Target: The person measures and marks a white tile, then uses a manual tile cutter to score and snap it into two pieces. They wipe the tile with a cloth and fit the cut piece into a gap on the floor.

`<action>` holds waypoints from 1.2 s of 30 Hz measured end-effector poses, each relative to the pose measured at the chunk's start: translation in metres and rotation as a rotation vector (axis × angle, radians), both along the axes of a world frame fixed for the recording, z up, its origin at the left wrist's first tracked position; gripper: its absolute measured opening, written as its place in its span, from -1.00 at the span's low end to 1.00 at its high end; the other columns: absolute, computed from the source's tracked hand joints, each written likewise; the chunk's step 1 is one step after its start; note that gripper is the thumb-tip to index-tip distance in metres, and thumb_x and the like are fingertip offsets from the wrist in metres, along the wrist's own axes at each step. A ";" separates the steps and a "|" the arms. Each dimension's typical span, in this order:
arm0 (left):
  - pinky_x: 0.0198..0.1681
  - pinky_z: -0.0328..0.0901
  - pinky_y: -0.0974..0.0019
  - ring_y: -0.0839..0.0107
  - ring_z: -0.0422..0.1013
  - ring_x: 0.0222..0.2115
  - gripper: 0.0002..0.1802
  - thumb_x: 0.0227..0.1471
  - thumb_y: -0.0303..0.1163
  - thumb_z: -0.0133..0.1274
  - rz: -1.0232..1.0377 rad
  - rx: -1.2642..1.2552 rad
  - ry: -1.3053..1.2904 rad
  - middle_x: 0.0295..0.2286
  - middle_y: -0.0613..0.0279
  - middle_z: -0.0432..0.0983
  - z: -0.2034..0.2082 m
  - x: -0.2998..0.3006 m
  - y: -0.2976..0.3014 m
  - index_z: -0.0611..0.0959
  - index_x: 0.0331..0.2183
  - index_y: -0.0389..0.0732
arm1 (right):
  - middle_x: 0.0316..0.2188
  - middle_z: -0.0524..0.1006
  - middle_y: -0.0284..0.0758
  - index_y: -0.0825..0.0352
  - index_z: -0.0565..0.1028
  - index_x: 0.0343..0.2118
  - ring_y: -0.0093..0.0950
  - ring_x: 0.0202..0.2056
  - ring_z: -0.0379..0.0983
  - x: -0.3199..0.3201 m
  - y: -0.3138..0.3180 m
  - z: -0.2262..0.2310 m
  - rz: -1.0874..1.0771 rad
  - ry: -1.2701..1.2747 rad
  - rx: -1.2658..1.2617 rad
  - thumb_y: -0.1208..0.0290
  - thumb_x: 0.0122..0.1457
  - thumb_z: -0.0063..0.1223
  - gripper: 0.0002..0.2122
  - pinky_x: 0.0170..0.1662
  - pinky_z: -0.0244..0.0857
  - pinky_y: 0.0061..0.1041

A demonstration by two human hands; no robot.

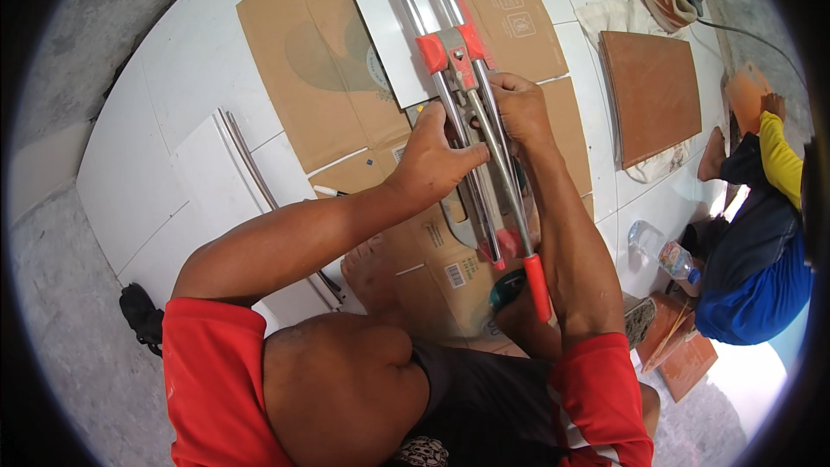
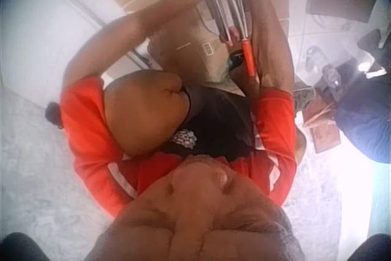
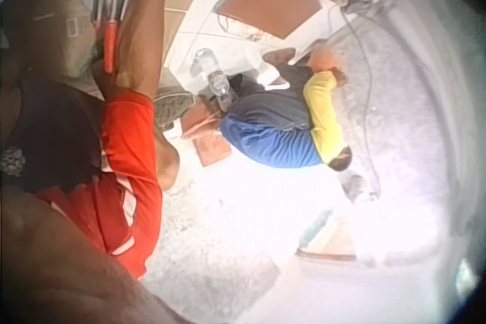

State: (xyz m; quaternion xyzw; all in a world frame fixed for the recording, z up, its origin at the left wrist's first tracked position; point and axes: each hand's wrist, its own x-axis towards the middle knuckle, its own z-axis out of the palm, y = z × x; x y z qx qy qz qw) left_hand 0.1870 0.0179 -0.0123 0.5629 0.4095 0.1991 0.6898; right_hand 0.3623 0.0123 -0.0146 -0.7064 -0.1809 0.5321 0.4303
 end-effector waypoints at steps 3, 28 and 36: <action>-0.03 0.40 0.29 0.41 0.47 -0.13 -0.38 0.00 -0.39 0.34 -0.055 -0.007 0.041 -0.16 0.15 0.50 0.005 0.004 0.003 0.41 0.03 -0.35 | -0.45 0.63 -0.32 0.46 0.64 -0.27 -0.61 -0.45 0.50 0.009 -0.006 -0.006 -0.019 -0.126 0.009 0.37 0.24 0.18 -0.79 -0.36 0.40 -0.57; -0.17 0.31 0.09 0.15 0.41 -0.33 -0.63 0.12 -0.26 0.14 -0.023 -0.031 0.199 -0.38 -0.06 0.44 0.030 0.000 0.001 0.42 -0.25 -0.36 | -0.55 0.28 -0.45 0.36 0.39 -0.13 -0.68 -0.64 0.17 -0.037 -0.231 0.175 0.240 0.233 -0.206 0.17 0.43 -0.09 -0.71 -0.60 0.04 -0.68; -0.26 0.33 0.20 0.35 0.37 -0.39 -0.55 0.12 -0.21 0.17 -0.049 0.020 0.227 -0.39 0.09 0.47 0.021 -0.003 -0.001 0.47 -0.14 -0.38 | -0.53 0.31 -0.48 0.34 0.39 -0.04 -0.72 -0.64 0.20 -0.036 -0.238 0.173 0.231 0.205 -0.281 0.19 0.42 -0.06 -0.71 -0.62 0.06 -0.70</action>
